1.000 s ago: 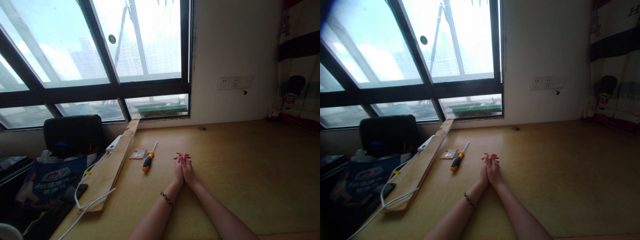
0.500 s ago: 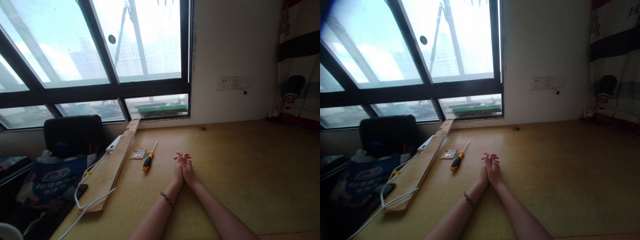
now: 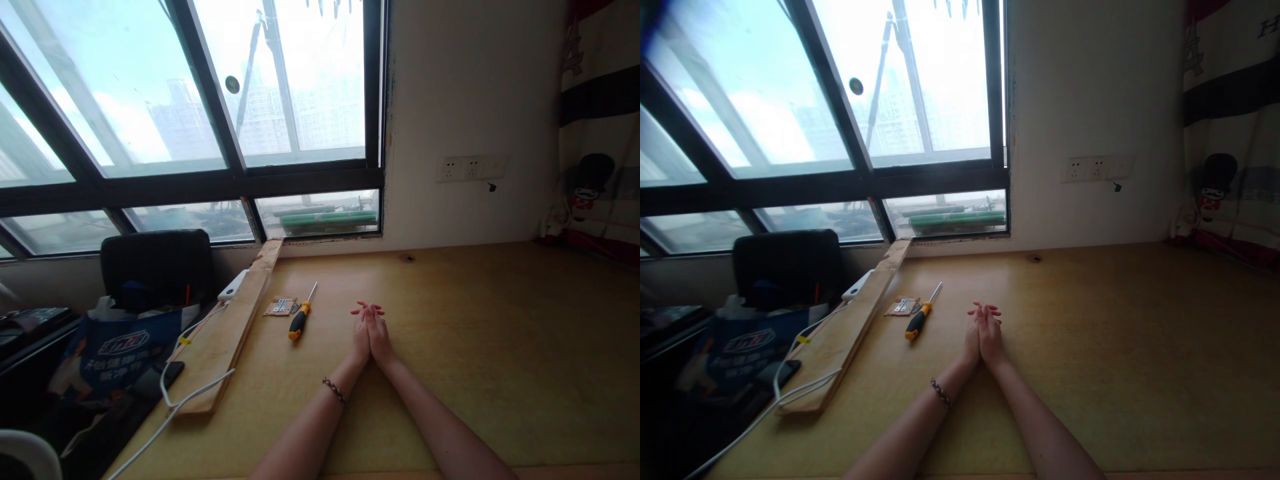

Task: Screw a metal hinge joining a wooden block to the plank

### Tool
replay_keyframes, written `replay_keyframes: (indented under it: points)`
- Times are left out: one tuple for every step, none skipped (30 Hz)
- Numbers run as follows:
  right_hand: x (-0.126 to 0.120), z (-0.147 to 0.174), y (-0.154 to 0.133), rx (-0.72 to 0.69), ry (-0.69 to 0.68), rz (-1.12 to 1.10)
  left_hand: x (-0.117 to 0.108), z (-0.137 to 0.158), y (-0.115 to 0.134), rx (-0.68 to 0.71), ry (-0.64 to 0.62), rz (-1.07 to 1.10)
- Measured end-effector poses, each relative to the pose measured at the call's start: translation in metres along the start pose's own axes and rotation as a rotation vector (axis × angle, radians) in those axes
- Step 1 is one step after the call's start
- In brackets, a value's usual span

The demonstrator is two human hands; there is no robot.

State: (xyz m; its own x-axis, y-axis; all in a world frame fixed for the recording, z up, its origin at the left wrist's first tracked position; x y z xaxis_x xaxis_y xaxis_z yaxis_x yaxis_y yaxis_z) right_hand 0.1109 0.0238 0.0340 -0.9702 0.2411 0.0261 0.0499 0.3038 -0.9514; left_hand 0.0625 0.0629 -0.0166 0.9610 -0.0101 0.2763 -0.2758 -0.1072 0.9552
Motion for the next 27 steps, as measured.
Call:
replay_keyframes:
  points:
    - [-0.001, -0.001, -0.001, -0.015, 0.004, -0.01, 0.001, 0.0, 0.004, 0.028, -0.009, -0.021]
    - [-0.002, -0.001, -0.002, -0.034, 0.007, -0.016, 0.002, 0.0, 0.009, 0.063, -0.02, -0.052]
    - [-0.003, -0.001, -0.003, -0.056, 0.008, -0.017, 0.003, 0.002, 0.016, 0.106, -0.031, -0.103]
    - [-0.003, -0.001, -0.004, -0.078, 0.009, -0.011, 0.003, 0.005, 0.024, 0.155, -0.049, -0.181]
    - [-0.004, 0.0, -0.005, -0.097, 0.011, 0.005, 0.004, 0.009, 0.033, 0.211, -0.073, -0.274]
    - [-0.004, 0.001, -0.005, -0.11, 0.022, 0.027, 0.004, 0.014, 0.043, 0.267, -0.105, -0.372]
    - [-0.005, 0.002, -0.005, -0.119, 0.036, 0.057, 0.005, 0.019, 0.052, 0.322, -0.148, -0.469]
    - [-0.005, 0.003, -0.006, -0.124, 0.048, 0.091, 0.005, 0.025, 0.061, 0.379, -0.186, -0.558]
    - [-0.005, 0.005, -0.006, -0.129, 0.051, 0.122, 0.003, 0.03, 0.07, 0.433, -0.216, -0.645]
    - [-0.004, 0.006, -0.006, -0.136, 0.043, 0.149, -0.001, 0.033, 0.079, 0.481, -0.223, -0.743]
    - [-0.002, 0.008, -0.007, -0.147, 0.028, 0.171, -0.008, 0.034, 0.087, 0.521, -0.202, -0.854]
    - [0.0, 0.009, -0.008, -0.159, 0.011, 0.193, -0.017, 0.034, 0.095, 0.557, -0.164, -0.974]
    - [0.002, 0.01, -0.009, -0.173, -0.002, 0.214, -0.029, 0.032, 0.104, 0.594, -0.1, -1.095]
    - [0.003, 0.011, -0.01, -0.187, -0.009, 0.236, -0.042, 0.03, 0.114, 0.635, -0.023, -1.201]
    - [0.004, 0.011, -0.01, -0.198, -0.012, 0.256, -0.055, 0.028, 0.123, 0.677, 0.038, -1.294]
    - [0.005, 0.012, -0.011, -0.206, -0.017, 0.271, -0.068, 0.025, 0.13, 0.706, 0.102, -1.371]
    - [0.006, 0.012, -0.011, -0.21, -0.03, 0.28, -0.081, 0.022, 0.135, 0.716, 0.157, -1.435]
    - [0.007, 0.012, -0.011, -0.21, -0.047, 0.284, -0.094, 0.019, 0.137, 0.706, 0.205, -1.489]
    - [0.009, 0.011, -0.011, -0.207, -0.064, 0.288, -0.106, 0.016, 0.137, 0.676, 0.243, -1.536]
    - [0.01, 0.011, -0.01, -0.202, -0.077, 0.292, -0.117, 0.013, 0.135, 0.635, 0.276, -1.576]
    - [0.01, 0.01, -0.01, -0.195, -0.086, 0.297, -0.126, 0.01, 0.131, 0.59, 0.307, -1.608]
    - [0.01, 0.01, -0.009, -0.19, -0.089, 0.304, -0.132, 0.008, 0.126, 0.546, 0.332, -1.636]
    - [0.01, 0.009, -0.009, -0.188, -0.09, 0.312, -0.137, 0.005, 0.122, 0.505, 0.354, -1.659]
    - [0.01, 0.009, -0.009, -0.191, -0.089, 0.319, -0.141, 0.004, 0.117, 0.469, 0.372, -1.677]
    - [0.009, 0.009, -0.009, -0.195, -0.09, 0.327, -0.143, 0.002, 0.113, 0.438, 0.384, -1.69]
    - [0.009, 0.009, -0.009, -0.202, -0.093, 0.334, -0.145, 0.001, 0.11, 0.41, 0.394, -1.699]
    - [0.009, 0.009, -0.01, -0.207, -0.099, 0.343, -0.147, 0.0, 0.107, 0.382, 0.405, -1.704]
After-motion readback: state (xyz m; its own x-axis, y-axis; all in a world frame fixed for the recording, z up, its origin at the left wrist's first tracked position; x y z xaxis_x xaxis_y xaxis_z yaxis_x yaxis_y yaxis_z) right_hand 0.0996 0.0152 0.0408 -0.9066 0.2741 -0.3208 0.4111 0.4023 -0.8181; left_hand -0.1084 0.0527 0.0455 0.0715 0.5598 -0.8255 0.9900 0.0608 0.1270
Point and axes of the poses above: each hand's wrist, its own z-axis away from the middle knuckle, its own x-axis out of the palm, y = z × x, the point moved 8 cm from there along -z, towards the middle knuckle, and after that the axes turned 5 degrees about y, right-handed, at the moved point
